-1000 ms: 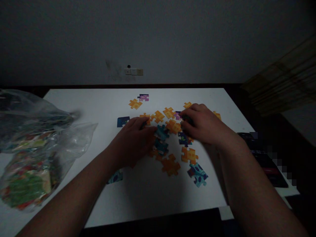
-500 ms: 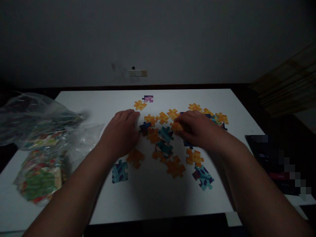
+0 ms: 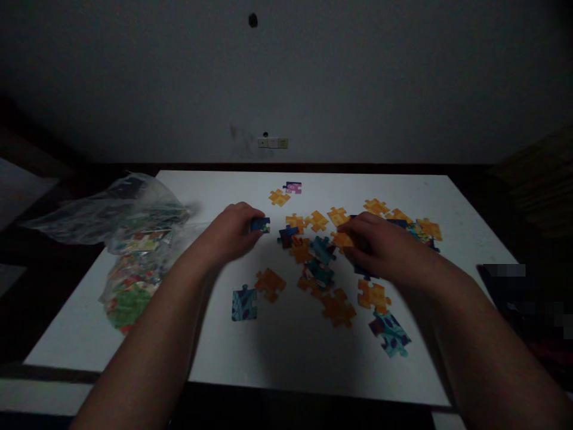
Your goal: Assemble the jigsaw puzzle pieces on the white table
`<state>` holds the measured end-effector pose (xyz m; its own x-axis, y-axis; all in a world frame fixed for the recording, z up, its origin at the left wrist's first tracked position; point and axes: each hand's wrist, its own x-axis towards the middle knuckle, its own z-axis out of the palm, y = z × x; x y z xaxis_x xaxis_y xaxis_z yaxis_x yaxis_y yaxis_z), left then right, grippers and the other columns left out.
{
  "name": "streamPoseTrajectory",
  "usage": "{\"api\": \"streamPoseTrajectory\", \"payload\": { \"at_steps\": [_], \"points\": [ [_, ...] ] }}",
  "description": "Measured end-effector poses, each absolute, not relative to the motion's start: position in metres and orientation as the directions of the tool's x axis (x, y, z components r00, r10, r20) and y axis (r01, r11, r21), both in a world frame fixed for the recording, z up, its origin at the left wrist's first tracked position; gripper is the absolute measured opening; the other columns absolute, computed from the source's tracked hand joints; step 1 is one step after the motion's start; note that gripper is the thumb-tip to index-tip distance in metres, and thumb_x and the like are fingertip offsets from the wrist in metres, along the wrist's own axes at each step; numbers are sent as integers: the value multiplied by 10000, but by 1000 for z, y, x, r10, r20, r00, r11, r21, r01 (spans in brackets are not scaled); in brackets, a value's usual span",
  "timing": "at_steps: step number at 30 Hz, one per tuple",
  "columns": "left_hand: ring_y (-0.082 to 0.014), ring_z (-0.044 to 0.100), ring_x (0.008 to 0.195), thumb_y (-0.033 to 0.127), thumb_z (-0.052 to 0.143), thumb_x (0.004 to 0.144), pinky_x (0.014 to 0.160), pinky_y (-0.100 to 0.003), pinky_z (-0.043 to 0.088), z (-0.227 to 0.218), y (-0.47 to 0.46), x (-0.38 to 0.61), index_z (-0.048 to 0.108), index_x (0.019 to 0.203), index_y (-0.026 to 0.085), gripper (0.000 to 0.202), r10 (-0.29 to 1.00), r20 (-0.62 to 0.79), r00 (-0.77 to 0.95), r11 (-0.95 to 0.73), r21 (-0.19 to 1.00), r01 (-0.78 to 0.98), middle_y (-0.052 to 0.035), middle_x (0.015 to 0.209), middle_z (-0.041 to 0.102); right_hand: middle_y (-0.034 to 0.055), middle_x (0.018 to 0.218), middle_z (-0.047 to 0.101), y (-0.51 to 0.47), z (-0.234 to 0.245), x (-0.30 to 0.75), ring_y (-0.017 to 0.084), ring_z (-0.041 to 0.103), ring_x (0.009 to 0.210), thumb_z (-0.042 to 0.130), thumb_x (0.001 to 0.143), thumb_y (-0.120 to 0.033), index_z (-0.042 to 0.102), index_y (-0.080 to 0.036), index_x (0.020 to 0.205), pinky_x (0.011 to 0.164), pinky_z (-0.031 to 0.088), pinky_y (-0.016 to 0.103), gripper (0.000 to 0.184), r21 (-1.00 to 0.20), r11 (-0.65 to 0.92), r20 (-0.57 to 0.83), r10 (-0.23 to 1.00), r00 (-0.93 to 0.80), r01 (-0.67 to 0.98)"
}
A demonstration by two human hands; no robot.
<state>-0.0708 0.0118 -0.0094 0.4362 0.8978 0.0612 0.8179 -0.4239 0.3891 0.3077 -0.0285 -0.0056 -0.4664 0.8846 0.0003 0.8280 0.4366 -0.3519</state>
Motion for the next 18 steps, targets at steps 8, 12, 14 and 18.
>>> {"api": "streamPoseTrajectory", "payload": {
  "at_steps": [8, 12, 14, 18],
  "points": [
    [-321, 732, 1308, 287, 657, 1051, 1187, -489, 573, 5, 3, -47, 764, 1402, 218, 373, 905, 21, 425, -396, 409, 822, -158, 1433, 749, 171, 1228, 745, -24, -12, 302, 364, 727, 1136, 599, 1081, -324, 752, -225, 1186, 1008, 600, 554, 210, -312, 480, 123, 876, -466, 820],
    [-356, 741, 1305, 271, 598, 1084, 1174, -554, 597, 33, -42, -62, 763, 1422, 232, 379, 903, -94, 420, -384, 262, 885, -154, 1442, 752, 161, 1184, 766, -23, -12, 300, 369, 719, 1164, 585, 1088, -306, 756, -237, 1164, 1038, 586, 561, 199, -294, 523, 130, 851, -508, 800],
    [-359, 745, 1318, 265, 593, 1085, 1168, -567, 611, 35, -78, -72, 774, 1410, 273, 372, 912, -90, 401, -372, 238, 897, -128, 1456, 766, 154, 1165, 773, -23, -12, 299, 368, 715, 1152, 586, 1082, -299, 758, -245, 1157, 1032, 581, 563, 195, -285, 531, 127, 846, -518, 798],
    [-391, 704, 1424, 346, 647, 1093, 1191, -593, 618, 3, -150, -85, 741, 1474, 233, 409, 943, 45, 329, -328, 291, 899, -171, 1598, 691, 150, 1161, 780, -23, -12, 296, 361, 709, 1122, 597, 1065, -299, 756, -248, 1116, 989, 580, 537, 175, -281, 527, 114, 848, -517, 802]
  ]
}}
